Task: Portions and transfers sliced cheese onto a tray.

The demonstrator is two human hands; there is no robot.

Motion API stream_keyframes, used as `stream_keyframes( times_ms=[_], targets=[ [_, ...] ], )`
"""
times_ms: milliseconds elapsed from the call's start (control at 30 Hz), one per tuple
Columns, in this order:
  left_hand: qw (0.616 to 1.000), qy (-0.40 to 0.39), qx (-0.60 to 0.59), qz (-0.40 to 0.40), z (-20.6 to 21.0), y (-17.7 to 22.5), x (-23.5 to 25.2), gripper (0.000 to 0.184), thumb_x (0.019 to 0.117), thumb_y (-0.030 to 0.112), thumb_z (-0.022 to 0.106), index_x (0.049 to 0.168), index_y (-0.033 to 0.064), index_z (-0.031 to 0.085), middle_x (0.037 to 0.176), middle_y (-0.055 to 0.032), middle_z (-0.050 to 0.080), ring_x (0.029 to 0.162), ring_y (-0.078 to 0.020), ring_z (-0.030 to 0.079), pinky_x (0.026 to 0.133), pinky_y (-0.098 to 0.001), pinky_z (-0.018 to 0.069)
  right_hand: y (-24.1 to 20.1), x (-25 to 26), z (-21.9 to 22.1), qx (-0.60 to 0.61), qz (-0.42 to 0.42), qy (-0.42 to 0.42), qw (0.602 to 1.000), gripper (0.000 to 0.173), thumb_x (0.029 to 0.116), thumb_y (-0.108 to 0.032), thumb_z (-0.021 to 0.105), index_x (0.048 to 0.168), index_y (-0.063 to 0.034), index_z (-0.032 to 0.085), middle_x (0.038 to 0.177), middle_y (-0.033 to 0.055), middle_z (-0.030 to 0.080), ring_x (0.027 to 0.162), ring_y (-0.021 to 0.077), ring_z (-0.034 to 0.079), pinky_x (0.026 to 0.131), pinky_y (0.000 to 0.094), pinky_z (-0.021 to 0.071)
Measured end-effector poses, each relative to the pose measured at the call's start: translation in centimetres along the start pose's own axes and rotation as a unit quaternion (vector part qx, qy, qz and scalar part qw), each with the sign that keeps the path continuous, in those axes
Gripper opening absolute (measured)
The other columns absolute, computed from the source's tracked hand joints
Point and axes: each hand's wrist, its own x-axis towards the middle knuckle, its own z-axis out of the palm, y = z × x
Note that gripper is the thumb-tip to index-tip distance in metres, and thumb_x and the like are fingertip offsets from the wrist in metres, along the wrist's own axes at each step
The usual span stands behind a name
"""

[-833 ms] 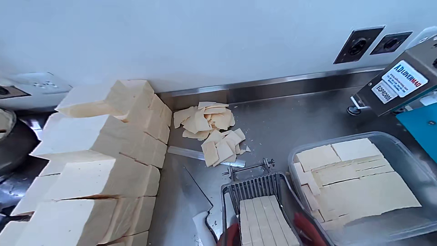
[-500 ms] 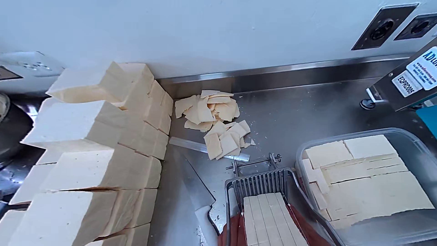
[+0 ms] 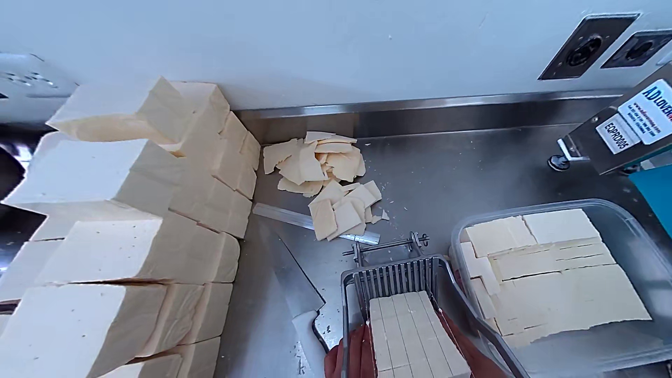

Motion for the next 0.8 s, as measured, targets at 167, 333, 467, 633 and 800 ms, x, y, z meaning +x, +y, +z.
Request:
stream_keyframes(
  times_ms=[167, 333, 467, 633, 800],
  targets=[
    [0.92, -0.272, -0.281, 0.013, -8.1, -2.1, 4.3, 0.107, 0.0811, 0.075, 0.061, 0.136, -0.0159, 0.052, 0.135, -0.0337, 0.058, 0.121, -0.0476, 0.059, 0.098, -0.0628, 0.0426, 2.7, -0.3, 1.3, -0.016, -0.116, 0.063, 0.991, 0.096, 0.09, -0.066, 0.06, 0.135, 0.0178, 0.054, 0.139, 0.036, 0.056, 0.138, 0.0478, 0.05, 0.12, 0.0496, 0.0357],
    [0.935, -0.159, -0.317, -0.01, -6.3, -1.8, 2.8, 0.106, 0.081, 0.08, 0.05, 0.127, -0.0144, 0.06, 0.125, -0.0309, 0.065, 0.115, -0.0428, 0.063, 0.094, -0.0605, 0.0428, 0.5, -0.3, 0.5, -0.016, -0.056, 0.032, 0.998, 0.094, 0.0908, -0.057, 0.065, 0.141, 0.0208, 0.046, 0.147, 0.0336, 0.051, 0.143, 0.0486, 0.043, 0.123, 0.0511, 0.0303],
    [0.9, -0.253, -0.355, -0.001, -8.3, -2.4, 4.5, 0.106, 0.0857, 0.073, 0.056, 0.137, -0.0196, 0.048, 0.135, -0.0361, 0.056, 0.126, -0.0485, 0.055, 0.1, -0.0668, 0.037, -0.5, 0.1, -0.8, -0.039, -0.077, 0.012, 0.996, 0.077, 0.094, -0.052, 0.061, 0.13, 0.0158, 0.06, 0.136, 0.0303, 0.062, 0.138, 0.0365, 0.053, 0.12, 0.0337, 0.0327],
    [0.89, -0.274, -0.365, -0.01, -8.9, -2.3, 4.7, 0.101, 0.0876, 0.066, 0.061, 0.141, -0.0186, 0.045, 0.139, -0.0365, 0.053, 0.13, -0.0507, 0.051, 0.103, -0.0703, 0.0326, -2.5, -0.4, -3.4, 0.059, 0.006, -0.073, 0.996, 0.083, 0.0946, -0.039, 0.069, 0.148, 0.0171, 0.038, 0.156, 0.0318, 0.04, 0.151, 0.0399, 0.033, 0.126, 0.044, 0.0227],
    [0.884, -0.297, -0.36, -0.018, -9.6, -2.1, 5.2, 0.102, 0.0882, 0.066, 0.061, 0.144, -0.0174, 0.043, 0.143, -0.0356, 0.05, 0.134, -0.0498, 0.048, 0.105, -0.0703, 0.0302, -4.0, -3.2, -9.3, -0.005, 0.06, -0.068, 0.996, 0.032, 0.0975, -0.006, 0.059, 0.127, 0.0037, 0.068, 0.126, 0.0216, 0.069, 0.114, 0.0315, 0.069, 0.098, 0.0501, 0.0545]
  ],
)
